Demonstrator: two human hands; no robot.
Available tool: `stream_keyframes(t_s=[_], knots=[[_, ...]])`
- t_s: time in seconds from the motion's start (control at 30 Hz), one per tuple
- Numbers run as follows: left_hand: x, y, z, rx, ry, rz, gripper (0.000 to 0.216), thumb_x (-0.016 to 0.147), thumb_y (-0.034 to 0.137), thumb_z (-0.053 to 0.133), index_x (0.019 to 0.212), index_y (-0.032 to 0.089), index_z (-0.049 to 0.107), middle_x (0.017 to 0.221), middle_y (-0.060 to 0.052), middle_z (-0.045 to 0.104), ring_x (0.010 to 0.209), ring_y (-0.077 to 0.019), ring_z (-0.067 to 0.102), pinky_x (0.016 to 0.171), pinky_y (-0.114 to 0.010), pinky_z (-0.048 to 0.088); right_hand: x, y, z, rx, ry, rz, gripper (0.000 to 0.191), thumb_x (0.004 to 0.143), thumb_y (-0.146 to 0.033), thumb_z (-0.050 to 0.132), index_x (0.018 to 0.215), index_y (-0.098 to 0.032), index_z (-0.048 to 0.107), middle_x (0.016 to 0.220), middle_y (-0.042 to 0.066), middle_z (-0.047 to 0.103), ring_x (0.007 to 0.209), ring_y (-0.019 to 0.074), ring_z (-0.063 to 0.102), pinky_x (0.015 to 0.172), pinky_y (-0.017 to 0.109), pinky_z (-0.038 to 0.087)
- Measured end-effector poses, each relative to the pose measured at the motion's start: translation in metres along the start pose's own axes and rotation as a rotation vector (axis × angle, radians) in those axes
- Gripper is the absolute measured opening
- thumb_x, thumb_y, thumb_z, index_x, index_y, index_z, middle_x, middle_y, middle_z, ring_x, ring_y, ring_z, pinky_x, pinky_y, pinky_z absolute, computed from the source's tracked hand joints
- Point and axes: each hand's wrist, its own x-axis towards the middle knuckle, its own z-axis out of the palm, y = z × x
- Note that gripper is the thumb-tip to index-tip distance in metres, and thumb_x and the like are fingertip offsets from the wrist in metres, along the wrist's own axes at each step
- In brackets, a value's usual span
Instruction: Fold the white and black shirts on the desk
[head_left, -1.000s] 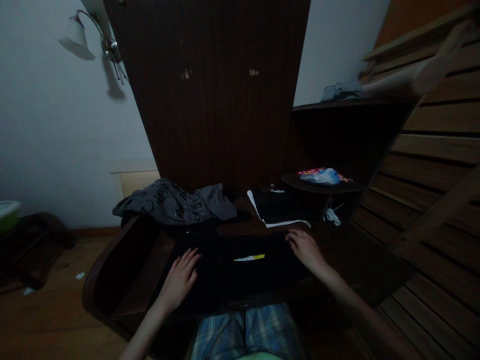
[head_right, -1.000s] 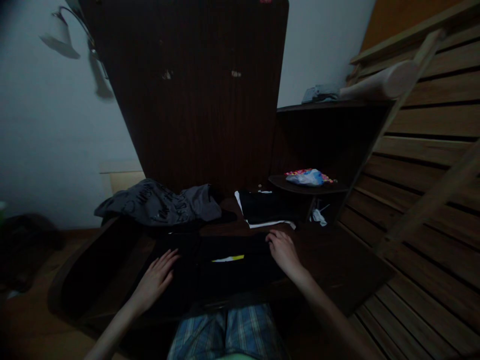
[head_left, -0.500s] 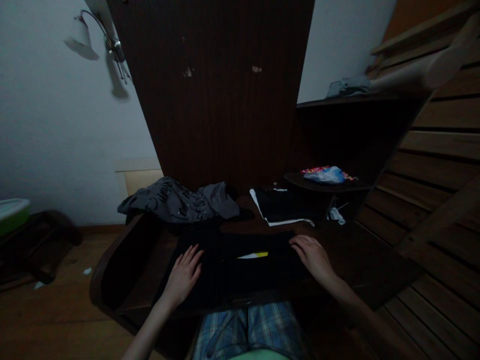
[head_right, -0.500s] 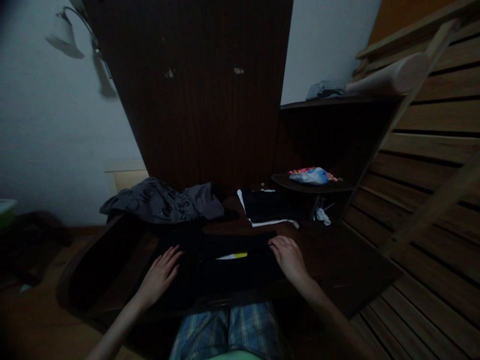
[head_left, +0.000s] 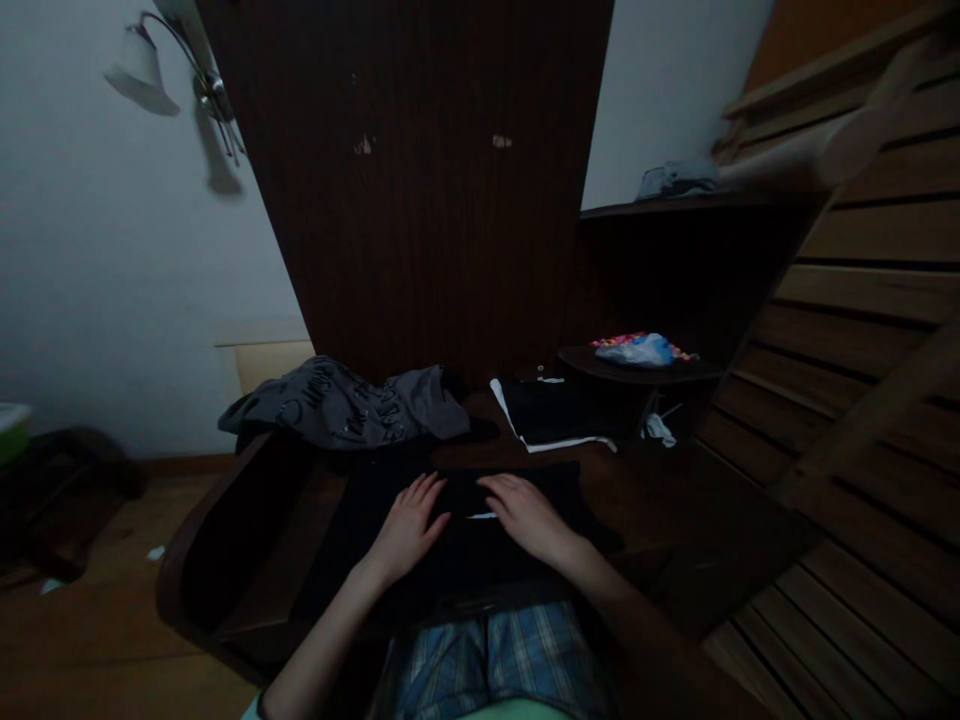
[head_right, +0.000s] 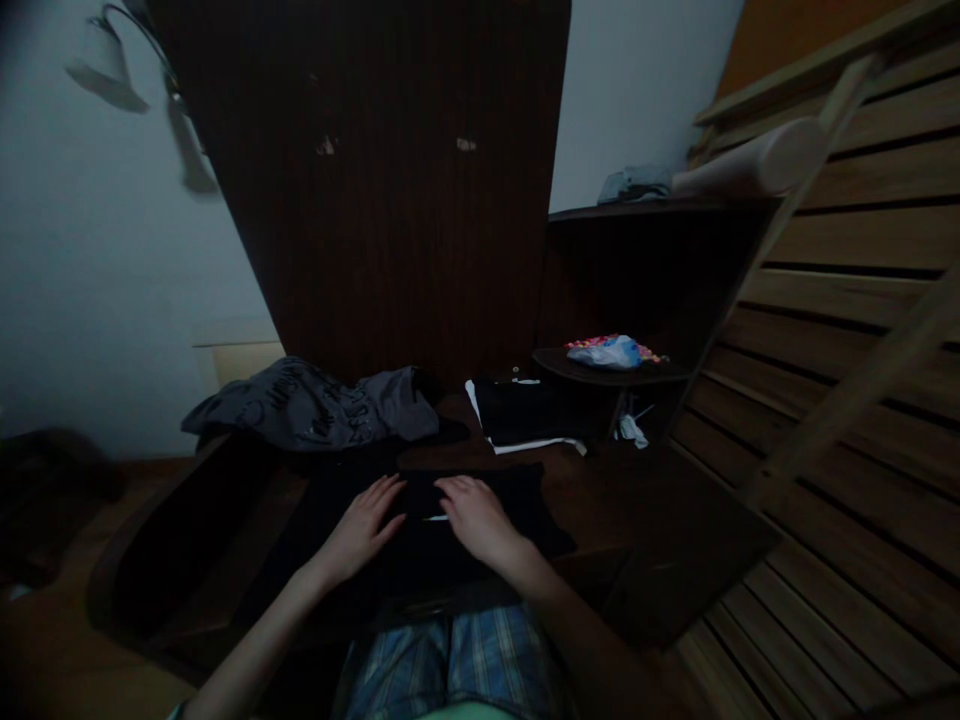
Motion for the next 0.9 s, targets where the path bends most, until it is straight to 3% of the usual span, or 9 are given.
stream_keyframes(t_s=[0.13,0.23,0.53,0.63,0.8,0.9], knots=[[0.013,0.002,0.015,0.059,-0.07,-0.032,0.048,0.085,0.041,0.033,0.128,0.018,0.037,0.137,-0.009,0.033,0.128,-0.025,0.022,0.101,-0.046,0.025,0.014,-0.018,0.044,0.011,-0.12,-0.077,0.046,0.088,-0.038,0.031,0.13,-0.019,0.034,0.136,0.006,0.035,0.126,0.0205,0.028,0.102,0.041,0.024],[0.013,-0.001,0.02,0.084,-0.042,-0.051,0.051,0.086,0.044,0.029,0.128,0.017,0.036,0.137,-0.008,0.033,0.128,-0.0243,0.021,0.101,-0.044,0.024,0.01,-0.009,0.055,-0.014,-0.134,-0.044,0.053,0.087,-0.046,0.027,0.132,-0.019,0.03,0.139,0.006,0.029,0.129,0.02,0.021,0.104,0.041,0.018],[0.012,0.002,0.019,0.072,-0.017,-0.087,0.046,0.088,0.04,0.024,0.126,0.018,0.04,0.135,-0.005,0.036,0.127,-0.0224,0.025,0.101,-0.043,0.027,-0.029,0.078,0.017,-0.219,-0.053,0.302,0.061,0.085,-0.053,0.022,0.13,-0.014,0.034,0.138,0.01,0.029,0.128,0.0214,0.022,0.103,0.041,0.019],[0.013,0.002,0.019,0.063,0.0,-0.078,0.046,0.088,0.04,0.025,0.125,0.02,0.04,0.134,-0.005,0.038,0.127,-0.0228,0.026,0.1,-0.044,0.028,-0.036,0.089,0.01,-0.267,-0.044,0.385,0.061,0.085,-0.052,0.023,0.13,-0.011,0.035,0.138,0.011,0.029,0.128,0.0225,0.021,0.103,0.043,0.019],[0.013,0.003,0.019,0.068,0.017,-0.09,0.045,0.088,0.04,0.026,0.125,0.02,0.041,0.134,-0.005,0.038,0.127,-0.0225,0.026,0.1,-0.043,0.027,-0.013,0.052,0.009,-0.289,-0.059,0.446,0.065,0.084,-0.049,0.029,0.127,-0.001,0.036,0.136,0.019,0.029,0.128,0.0272,0.019,0.104,0.046,0.014],[0.013,0.003,0.019,0.083,0.001,-0.091,0.045,0.088,0.037,0.025,0.126,0.018,0.04,0.135,-0.004,0.037,0.127,-0.0219,0.024,0.101,-0.042,0.026,0.01,0.01,0.024,-0.163,-0.053,0.275,0.061,0.087,-0.045,0.025,0.13,-0.003,0.031,0.139,0.015,0.024,0.13,0.0244,0.016,0.104,0.043,0.015]])
